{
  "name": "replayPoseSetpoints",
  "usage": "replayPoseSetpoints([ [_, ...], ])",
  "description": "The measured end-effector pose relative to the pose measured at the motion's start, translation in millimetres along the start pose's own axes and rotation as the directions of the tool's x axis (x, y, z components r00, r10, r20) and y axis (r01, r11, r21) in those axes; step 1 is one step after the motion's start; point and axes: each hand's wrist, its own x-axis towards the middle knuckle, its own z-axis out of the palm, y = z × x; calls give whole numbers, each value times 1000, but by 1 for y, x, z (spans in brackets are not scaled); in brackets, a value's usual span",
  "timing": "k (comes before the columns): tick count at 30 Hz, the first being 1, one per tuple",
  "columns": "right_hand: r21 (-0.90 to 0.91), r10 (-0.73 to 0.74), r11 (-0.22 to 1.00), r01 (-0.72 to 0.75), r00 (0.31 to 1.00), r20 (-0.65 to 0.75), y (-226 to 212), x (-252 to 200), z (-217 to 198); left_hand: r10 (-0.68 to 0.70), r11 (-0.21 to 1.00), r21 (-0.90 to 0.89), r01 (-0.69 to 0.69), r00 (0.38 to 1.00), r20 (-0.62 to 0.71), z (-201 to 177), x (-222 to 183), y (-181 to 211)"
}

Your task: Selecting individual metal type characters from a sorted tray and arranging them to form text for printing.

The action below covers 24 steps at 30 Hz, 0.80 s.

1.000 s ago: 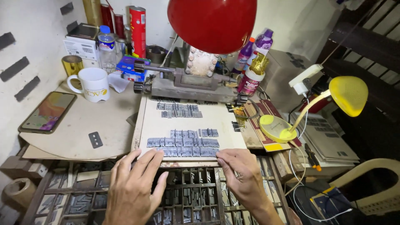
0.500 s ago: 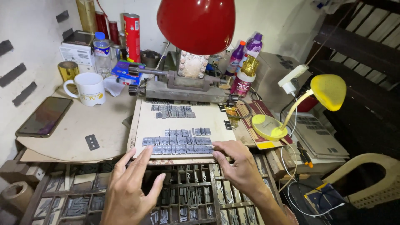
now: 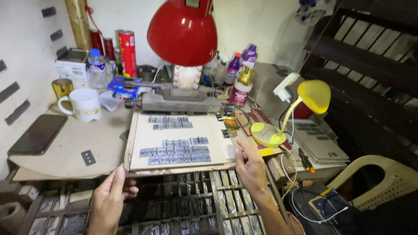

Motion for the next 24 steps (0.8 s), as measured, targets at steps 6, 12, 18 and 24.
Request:
replayPoseSetpoints([
  [6,-140,-636,759,636,770,52,-13,-6,2,362,889,326,-322,930,-69,1,-22,-3],
  [12,-166,-420,885,434,900,111,-14,-17,-10,829,336,673,-659,546,121,-3,-14,-6],
  [18,-118,-341,930,349,937,79,25,-17,-16,826,386,613,-689,554,103,-6,-9,-3],
  [24,-74,-370,924,375,926,82,25,0,-12,847,375,599,-708,525,89,0,9,-7],
])
